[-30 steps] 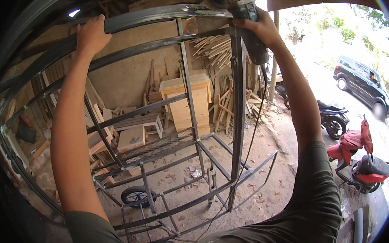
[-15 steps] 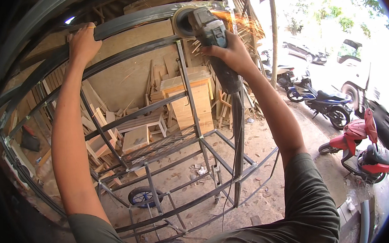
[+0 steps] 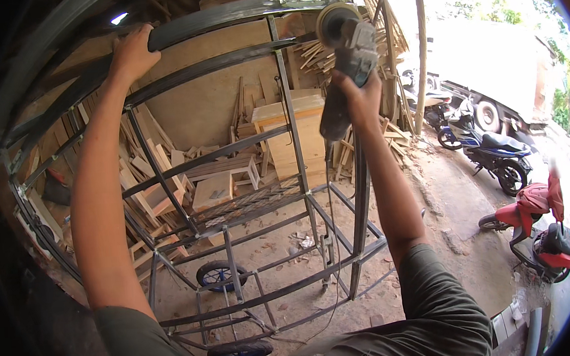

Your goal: The person uses an angle grinder to smooth the joints and edges of a large metal frame with wheels.

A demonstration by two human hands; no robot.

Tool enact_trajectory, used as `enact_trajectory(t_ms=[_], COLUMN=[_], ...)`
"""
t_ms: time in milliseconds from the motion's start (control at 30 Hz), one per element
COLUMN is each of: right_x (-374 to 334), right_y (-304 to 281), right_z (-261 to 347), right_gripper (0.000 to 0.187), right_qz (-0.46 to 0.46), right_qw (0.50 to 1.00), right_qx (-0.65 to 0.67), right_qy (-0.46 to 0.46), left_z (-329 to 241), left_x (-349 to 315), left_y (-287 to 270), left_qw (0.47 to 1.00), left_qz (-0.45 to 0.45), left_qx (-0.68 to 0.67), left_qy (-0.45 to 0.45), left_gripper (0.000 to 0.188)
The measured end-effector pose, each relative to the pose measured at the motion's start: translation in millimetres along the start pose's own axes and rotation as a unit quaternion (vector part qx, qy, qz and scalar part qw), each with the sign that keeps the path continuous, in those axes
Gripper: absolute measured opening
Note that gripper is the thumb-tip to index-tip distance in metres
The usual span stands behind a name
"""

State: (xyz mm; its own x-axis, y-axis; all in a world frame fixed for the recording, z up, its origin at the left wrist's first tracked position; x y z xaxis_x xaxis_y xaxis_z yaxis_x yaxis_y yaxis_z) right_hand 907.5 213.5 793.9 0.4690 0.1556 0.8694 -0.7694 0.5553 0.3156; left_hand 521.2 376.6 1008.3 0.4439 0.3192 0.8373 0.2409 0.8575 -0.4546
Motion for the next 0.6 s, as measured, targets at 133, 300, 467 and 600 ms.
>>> enact_trajectory(t_ms=[133,300,467,600], right_x=[-26,-31,-27,-23], right_y=[44,110,157,174], right_z=[-13,-43,-43,-46], right_gripper=[0.041,0.059,0.058,0.060], right_qz=[-0.027,-0.020,-0.011,-0.037], right_qw=[0.997,0.990,0.990,0.984], right_qx=[0.055,0.124,0.116,0.152], right_qy=[-0.047,-0.058,-0.084,-0.091], left_z=[11,41,29,23], left_x=[-15,-23,-29,-37], left_y=[-12,1,-9,-20], left_qw=[0.996,0.993,0.993,0.994], left_qz=[-0.035,0.052,0.074,0.055], left_qx=[0.076,0.056,0.021,0.021], left_qy=[-0.030,-0.088,-0.092,-0.089], left_gripper=[0.062,0.058,0.059,0.052])
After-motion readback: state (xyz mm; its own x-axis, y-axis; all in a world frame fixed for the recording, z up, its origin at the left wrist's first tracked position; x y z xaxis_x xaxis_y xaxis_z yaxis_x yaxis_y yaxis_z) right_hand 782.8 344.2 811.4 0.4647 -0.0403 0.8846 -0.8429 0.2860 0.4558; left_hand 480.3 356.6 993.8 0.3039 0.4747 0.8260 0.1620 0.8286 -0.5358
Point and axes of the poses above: each hand's wrist, its own x-axis towards the middle knuckle, its own y-axis out of the palm, z = x × y, the point moved 7 cm from there along x, towards the middle knuckle, and after that the axes turned 2 degrees about z, right-handed, at the moved point
